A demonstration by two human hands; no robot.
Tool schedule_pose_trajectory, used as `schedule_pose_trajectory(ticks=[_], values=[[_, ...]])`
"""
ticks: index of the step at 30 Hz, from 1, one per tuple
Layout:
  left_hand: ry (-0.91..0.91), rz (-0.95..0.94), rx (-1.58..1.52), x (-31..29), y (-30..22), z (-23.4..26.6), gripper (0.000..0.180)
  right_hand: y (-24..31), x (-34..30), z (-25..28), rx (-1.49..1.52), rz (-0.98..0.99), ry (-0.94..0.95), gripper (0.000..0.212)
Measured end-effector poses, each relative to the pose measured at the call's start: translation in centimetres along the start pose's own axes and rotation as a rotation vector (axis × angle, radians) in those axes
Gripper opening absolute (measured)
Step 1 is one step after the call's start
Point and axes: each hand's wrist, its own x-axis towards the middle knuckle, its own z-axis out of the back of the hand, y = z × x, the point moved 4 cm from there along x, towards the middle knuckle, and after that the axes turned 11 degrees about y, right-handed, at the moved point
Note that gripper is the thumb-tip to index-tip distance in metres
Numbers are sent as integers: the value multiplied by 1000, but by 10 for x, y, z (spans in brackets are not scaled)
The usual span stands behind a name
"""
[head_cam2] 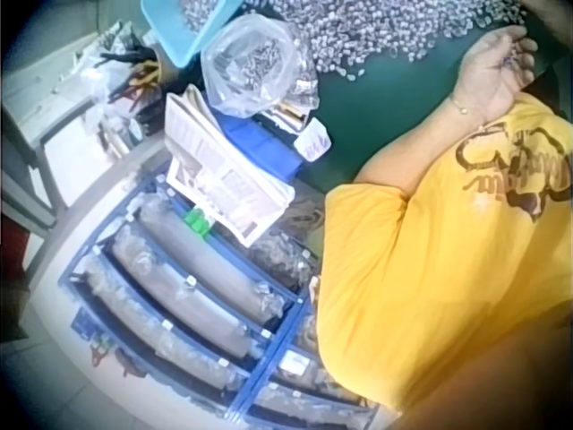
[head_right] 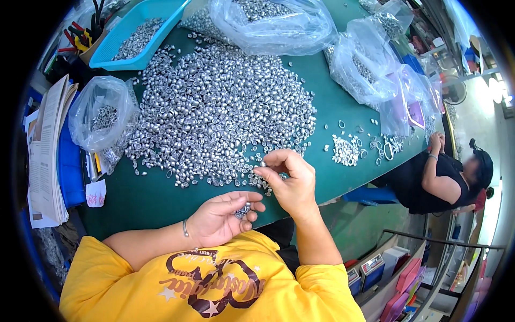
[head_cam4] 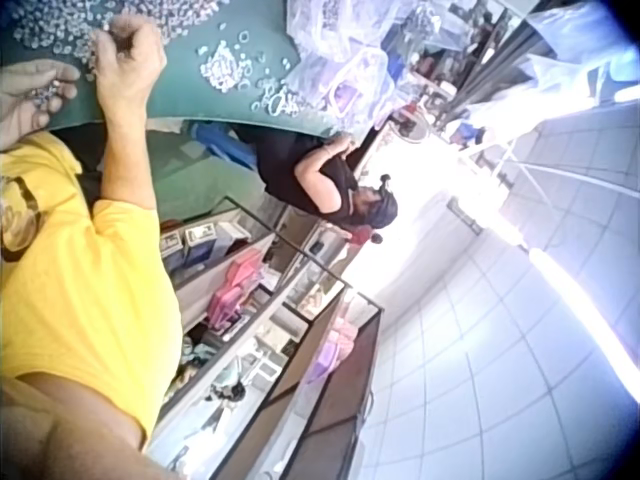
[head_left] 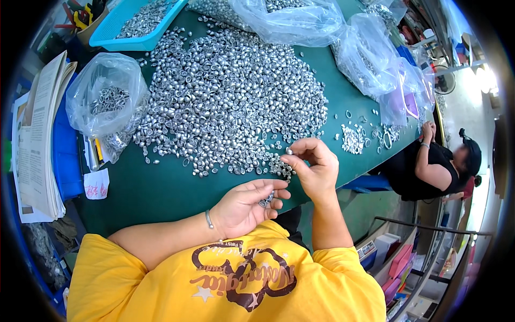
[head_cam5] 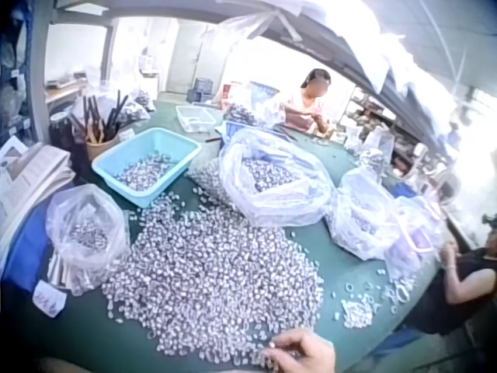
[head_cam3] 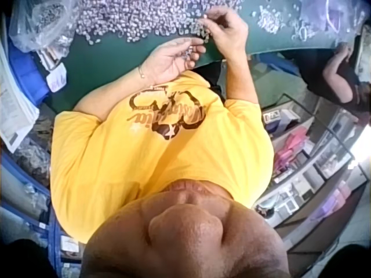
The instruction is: The person picks up metal components and rings from a large pile on a table, joins them together by hand, and places the assembled units into a separate smaller pile.
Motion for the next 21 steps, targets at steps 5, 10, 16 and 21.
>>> schedule_pose_trajectory(ticks=[5, 10, 16, 21], values=[[2, -48, 109, 0, -2, 0, 20, -4, -4, -3, 109, 24, -32, 35], [-47, -54, 142, -1, -3, -2, 17, 3, -8, -3, -2, 196, -64, 40], [-53, -41, 149, -1, -3, -2, 17, 6, -13, -2, 80, 229, -141, 39], [-44, -41, 166, -2, -3, -1, 20, 21, -8, 2, -199, 341, -3, 18]])
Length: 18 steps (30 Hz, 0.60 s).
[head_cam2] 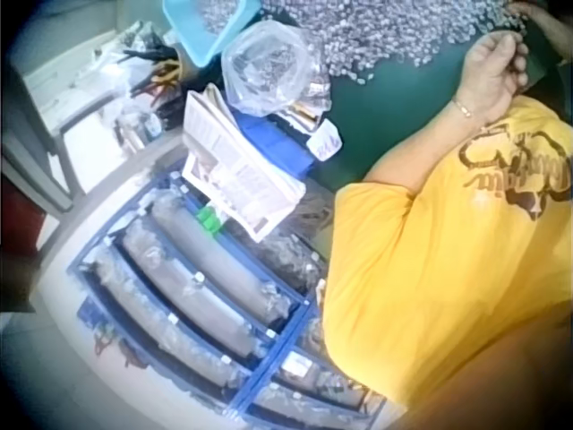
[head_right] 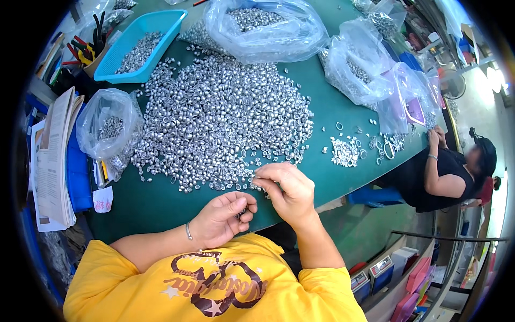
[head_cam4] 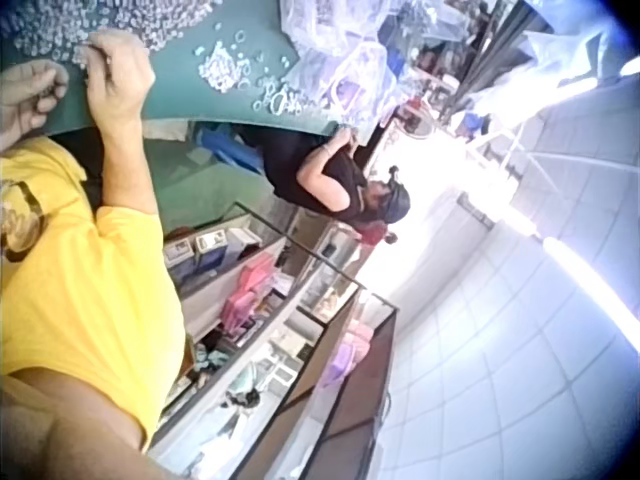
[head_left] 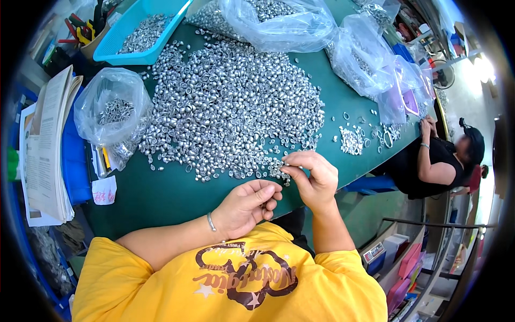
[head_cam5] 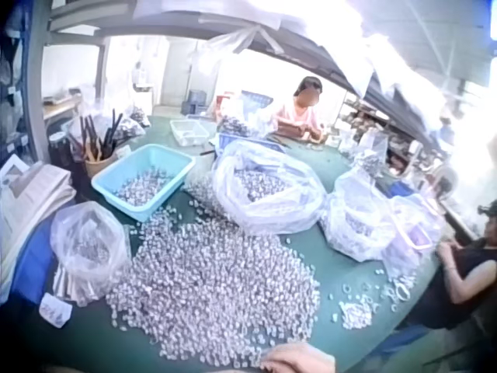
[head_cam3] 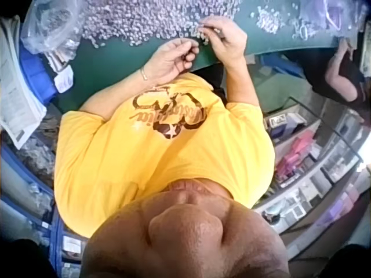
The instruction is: The person picks up metal components and rings from a large pile on a table, joins them together by hand, and places the assembled units into a separate smaller pile.
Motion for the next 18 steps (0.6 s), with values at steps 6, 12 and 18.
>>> schedule_pose_trajectory(ticks=[6, 12, 18], values=[[5, -24, -3, 1, 1, 1, 22, -8, -15, -13, 542, -232, 40, 16], [-42, -91, -6, 2, -2, 1, 17, -9, -22, -18, 788, -290, 74, 27], [-101, -88, -17, 1, -1, 3, 12, -11, -28, -20, 859, -312, 96, 26]])
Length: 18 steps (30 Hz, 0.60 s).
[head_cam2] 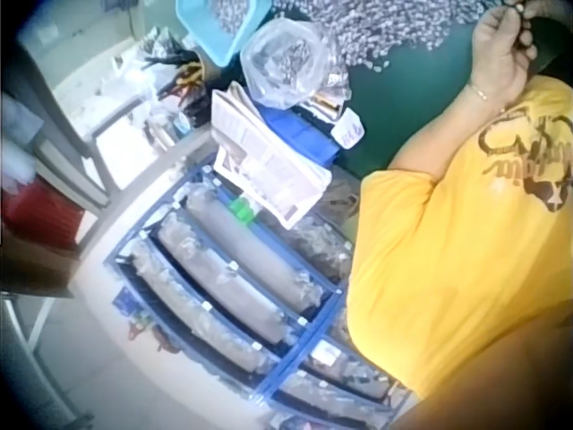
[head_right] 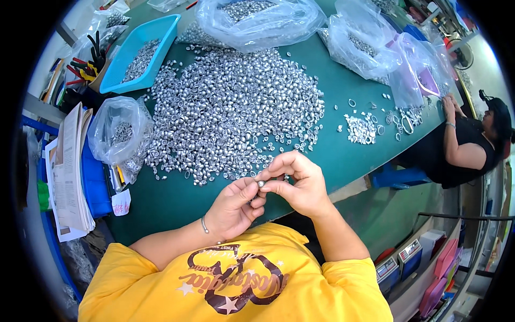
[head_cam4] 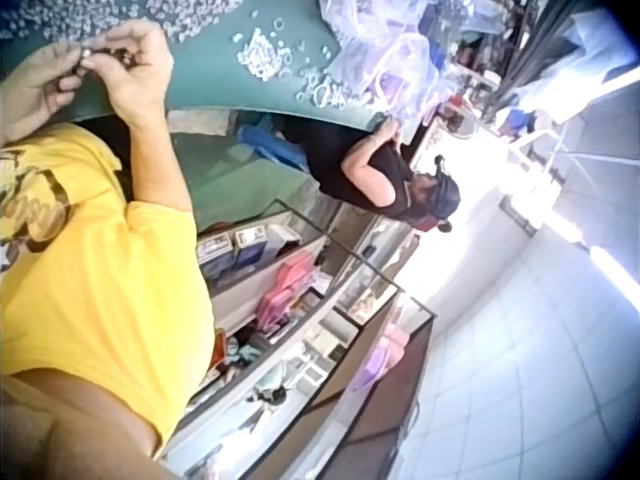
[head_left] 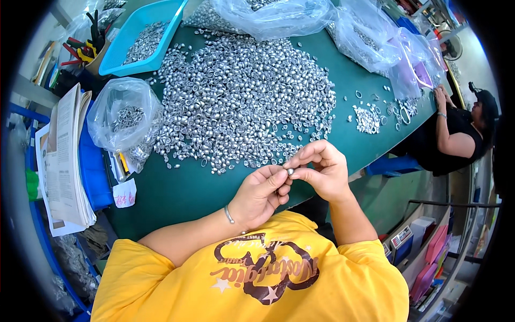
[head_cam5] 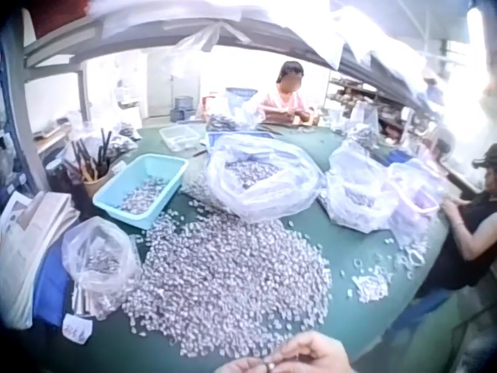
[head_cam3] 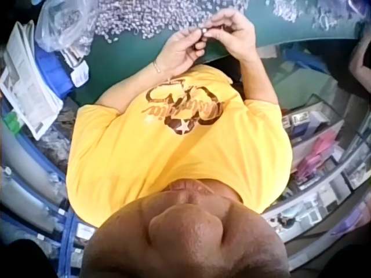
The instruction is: The person picks up metal components and rings from a large pile on a table, joins them together by hand, and places the assembled units into a separate smaller pile.
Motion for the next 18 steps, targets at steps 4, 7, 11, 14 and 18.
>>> schedule_pose_trajectory(ticks=[4, 7, 11, 14, 18], values=[[8, 9, -4, 0, 1, 0, 11, -3, -3, 1, 13, -25, 8, 25], [12, 14, -6, 1, 1, -1, 11, -3, -5, 1, 20, -47, -32, 21], [18, 23, -14, 3, 2, -1, 11, 12, 3, 1, -440, 111, 89, 12], [35, 36, 11, 2, 2, 2, 15, 18, 8, -3, -562, 303, 108, 11], [69, 41, -26, 0, 2, 3, 16, 22, 8, -10, -631, 351, 89, 13]])
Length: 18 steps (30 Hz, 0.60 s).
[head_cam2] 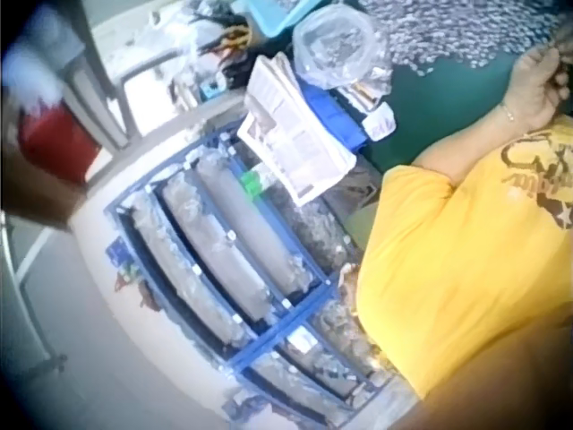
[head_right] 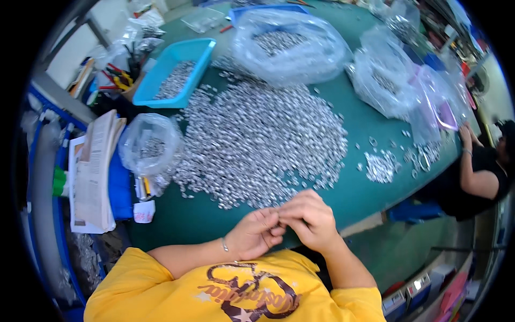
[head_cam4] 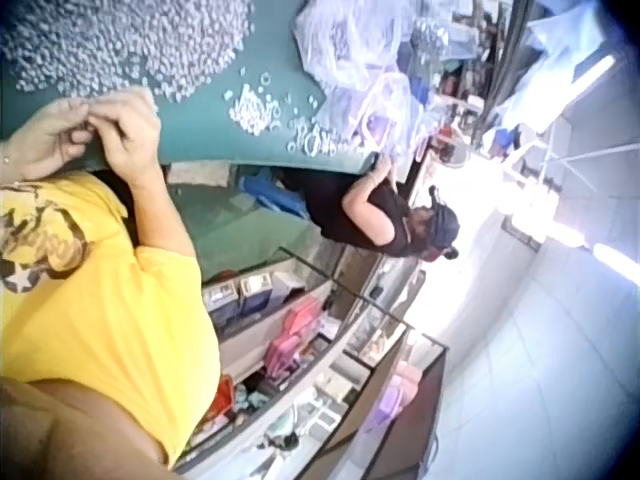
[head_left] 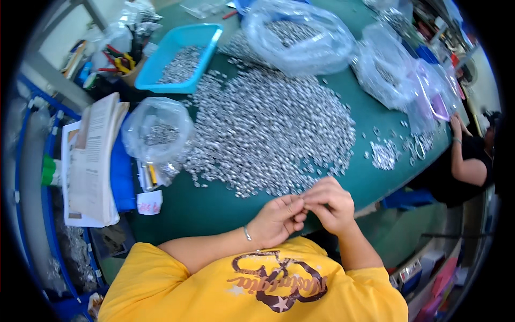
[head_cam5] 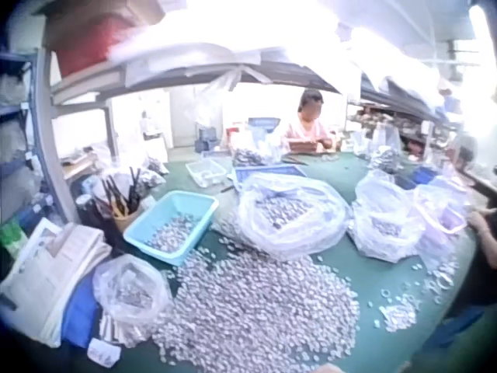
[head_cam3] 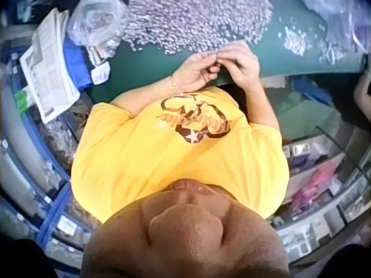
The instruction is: The person picks up metal components and rings from a large pile on a table, joins them together by hand, and places the assembled units into a separate smaller pile.
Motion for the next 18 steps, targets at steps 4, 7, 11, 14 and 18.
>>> schedule_pose_trajectory(ticks=[4, 7, 11, 14, 18], values=[[13, -33, -14, 0, -4, -3, 14, 5, -3, 3, -94, -66, -36, 21], [58, -120, -34, -3, -25, -9, 11, 1, -15, 9, -283, -97, -207, 20], [-78, -427, -98, 7, -125, -11, 9, -14, -33, 22, -290, -191, -336, 10], [-127, -821, -51, 6, -250, -6, 21, -15, -31, 22, -189, -208, -376, 6], [-336, -883, -60, 24, -269, -7, 28, -17, -36, 26, -131, -165, -427, 3]])
